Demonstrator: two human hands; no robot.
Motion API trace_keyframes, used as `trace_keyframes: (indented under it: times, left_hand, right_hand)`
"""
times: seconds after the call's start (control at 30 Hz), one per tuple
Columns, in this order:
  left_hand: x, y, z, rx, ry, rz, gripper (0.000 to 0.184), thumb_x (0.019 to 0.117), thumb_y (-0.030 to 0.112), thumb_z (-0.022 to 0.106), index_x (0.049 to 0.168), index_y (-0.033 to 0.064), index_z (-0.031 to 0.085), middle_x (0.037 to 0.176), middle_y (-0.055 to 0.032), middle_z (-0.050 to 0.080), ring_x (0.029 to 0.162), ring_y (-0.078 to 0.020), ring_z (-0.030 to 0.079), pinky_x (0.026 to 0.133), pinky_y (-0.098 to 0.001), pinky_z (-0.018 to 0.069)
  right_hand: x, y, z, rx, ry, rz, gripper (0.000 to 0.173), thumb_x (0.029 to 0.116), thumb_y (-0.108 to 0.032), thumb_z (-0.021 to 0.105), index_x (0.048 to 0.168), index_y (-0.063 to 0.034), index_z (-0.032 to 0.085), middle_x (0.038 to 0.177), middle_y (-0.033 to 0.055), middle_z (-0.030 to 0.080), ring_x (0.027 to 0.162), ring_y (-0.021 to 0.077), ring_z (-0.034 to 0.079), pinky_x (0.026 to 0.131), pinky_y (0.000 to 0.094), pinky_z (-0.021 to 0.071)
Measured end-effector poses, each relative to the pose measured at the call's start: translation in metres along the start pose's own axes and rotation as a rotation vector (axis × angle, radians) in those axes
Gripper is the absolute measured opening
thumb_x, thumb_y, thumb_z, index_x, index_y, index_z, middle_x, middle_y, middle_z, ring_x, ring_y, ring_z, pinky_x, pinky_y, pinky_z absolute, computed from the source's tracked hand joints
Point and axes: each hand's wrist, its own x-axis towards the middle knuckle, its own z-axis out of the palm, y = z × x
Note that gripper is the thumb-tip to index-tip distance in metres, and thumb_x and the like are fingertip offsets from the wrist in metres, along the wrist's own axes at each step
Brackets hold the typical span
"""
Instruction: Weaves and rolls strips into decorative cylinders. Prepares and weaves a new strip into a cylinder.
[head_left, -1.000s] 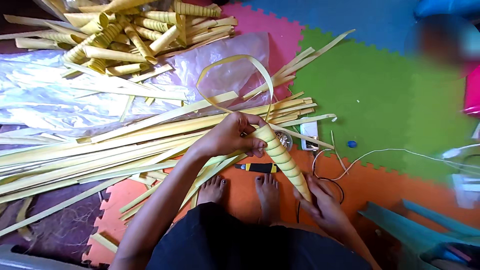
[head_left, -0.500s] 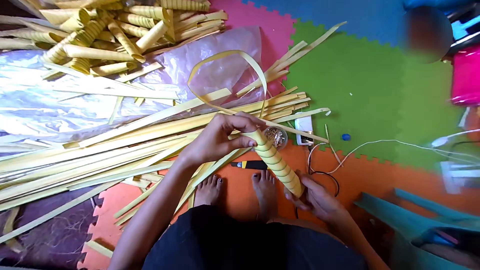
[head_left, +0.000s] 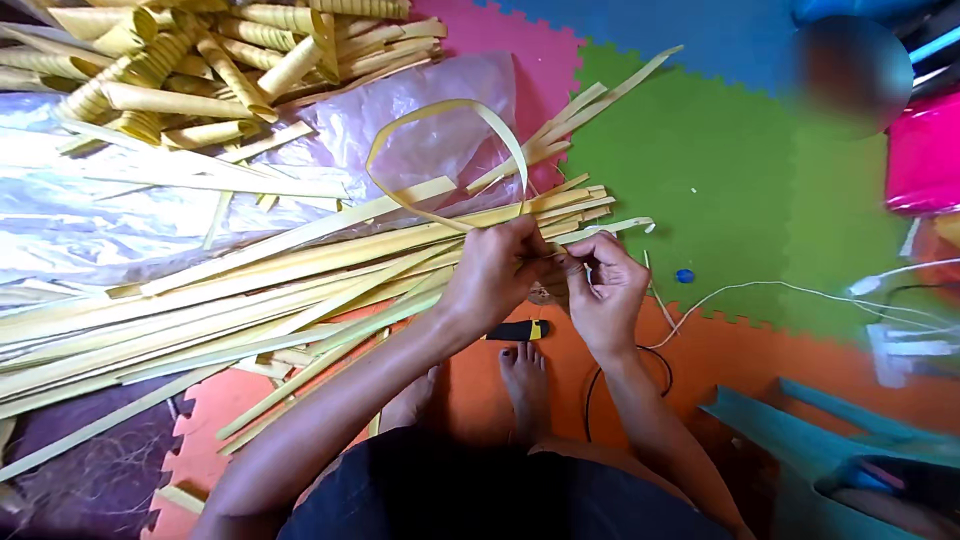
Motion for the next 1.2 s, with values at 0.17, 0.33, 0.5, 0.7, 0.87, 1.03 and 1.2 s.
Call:
trace_keyframes:
  times: [0.17, 0.33, 0.5, 0.7, 0.87, 1.03, 1.2]
  left_hand:
    - [-0.003, -0.065, 0.001, -0.199, -0.157, -0.152, 0.007, 0.0928, -0.002, 0.068, 0.094, -0.0024, 0.061, 0.079, -0.0073, 0.066, 0.07, -0.0119, 0.064, 0.068, -0.0302, 0.0549]
    - [-0.037, -0.09, -0.015, -0.425, 0.011, -0.358, 0.013, 0.1038, -0.002, 0.046, 0.112, 0.0019, 0.055, 0.082, -0.0016, 0.061, 0.067, -0.0037, 0.06, 0.064, -0.0205, 0.0519]
    - [-0.04, -0.079, -0.029, -0.571, 0.077, -0.379, 0.015, 0.1071, 0.003, 0.042, 0.108, 0.0082, 0.056, 0.085, 0.0019, 0.065, 0.071, -0.0016, 0.062, 0.064, -0.0161, 0.0523]
    - [-0.042, -0.072, -0.031, -0.64, 0.031, -0.34, 0.015, 0.1088, 0.007, 0.041, 0.109, 0.0127, 0.056, 0.089, 0.0017, 0.067, 0.072, -0.0019, 0.064, 0.062, -0.0148, 0.0531]
    - [-0.044, -0.07, -0.029, -0.525, 0.043, -0.253, 0.014, 0.1064, 0.005, 0.044, 0.108, 0.0113, 0.056, 0.086, 0.0009, 0.066, 0.066, -0.0012, 0.061, 0.057, -0.0132, 0.0483]
    - [-0.037, -0.062, -0.015, -0.431, 0.012, -0.012, 0.008, 0.1011, 0.003, 0.053, 0.107, 0.0048, 0.058, 0.088, 0.0003, 0.065, 0.071, -0.0019, 0.062, 0.063, -0.0159, 0.053]
    - [-0.031, -0.039, -0.007, -0.445, -0.066, 0.166, 0.007, 0.1017, 0.006, 0.055, 0.107, 0.0023, 0.057, 0.095, -0.0028, 0.065, 0.083, -0.004, 0.064, 0.072, -0.018, 0.0548]
  right_hand:
    - [0.003, 0.051, -0.012, 0.063, -0.366, 0.259, 0.006, 0.0961, -0.002, 0.066, 0.098, 0.0004, 0.071, 0.09, 0.0039, 0.072, 0.079, 0.0042, 0.067, 0.074, 0.0214, 0.0579]
    - [-0.006, 0.096, -0.015, -0.387, -0.646, 0.353, 0.011, 0.095, 0.002, 0.067, 0.103, 0.0017, 0.074, 0.1, 0.0197, 0.074, 0.091, 0.0347, 0.072, 0.086, 0.0567, 0.0564]
    - [-0.021, 0.12, 0.001, -0.559, -0.781, 0.261, 0.016, 0.0893, 0.014, 0.065, 0.1, 0.0059, 0.074, 0.112, 0.0236, 0.069, 0.109, 0.0419, 0.066, 0.095, 0.057, 0.0538]
    - [-0.024, 0.12, 0.002, -0.675, -0.81, 0.243, 0.009, 0.0922, 0.009, 0.066, 0.101, 0.0105, 0.07, 0.114, 0.025, 0.065, 0.114, 0.0427, 0.062, 0.097, 0.0538, 0.0531]
    - [-0.027, 0.107, -0.009, -0.511, -0.594, 0.175, 0.008, 0.0937, 0.006, 0.066, 0.101, 0.0075, 0.069, 0.103, 0.0245, 0.069, 0.092, 0.04, 0.07, 0.084, 0.0554, 0.0581]
    - [-0.013, 0.047, -0.017, -0.304, -0.378, 0.118, 0.016, 0.0956, 0.004, 0.06, 0.107, 0.0026, 0.071, 0.106, 0.0162, 0.065, 0.091, 0.0236, 0.067, 0.081, 0.0387, 0.0585]
    - [-0.004, -0.009, -0.014, 0.331, -0.178, 0.016, 0.013, 0.0899, -0.001, 0.073, 0.1, -0.0081, 0.07, 0.098, -0.0026, 0.067, 0.091, 0.0046, 0.067, 0.082, 0.0223, 0.0602]
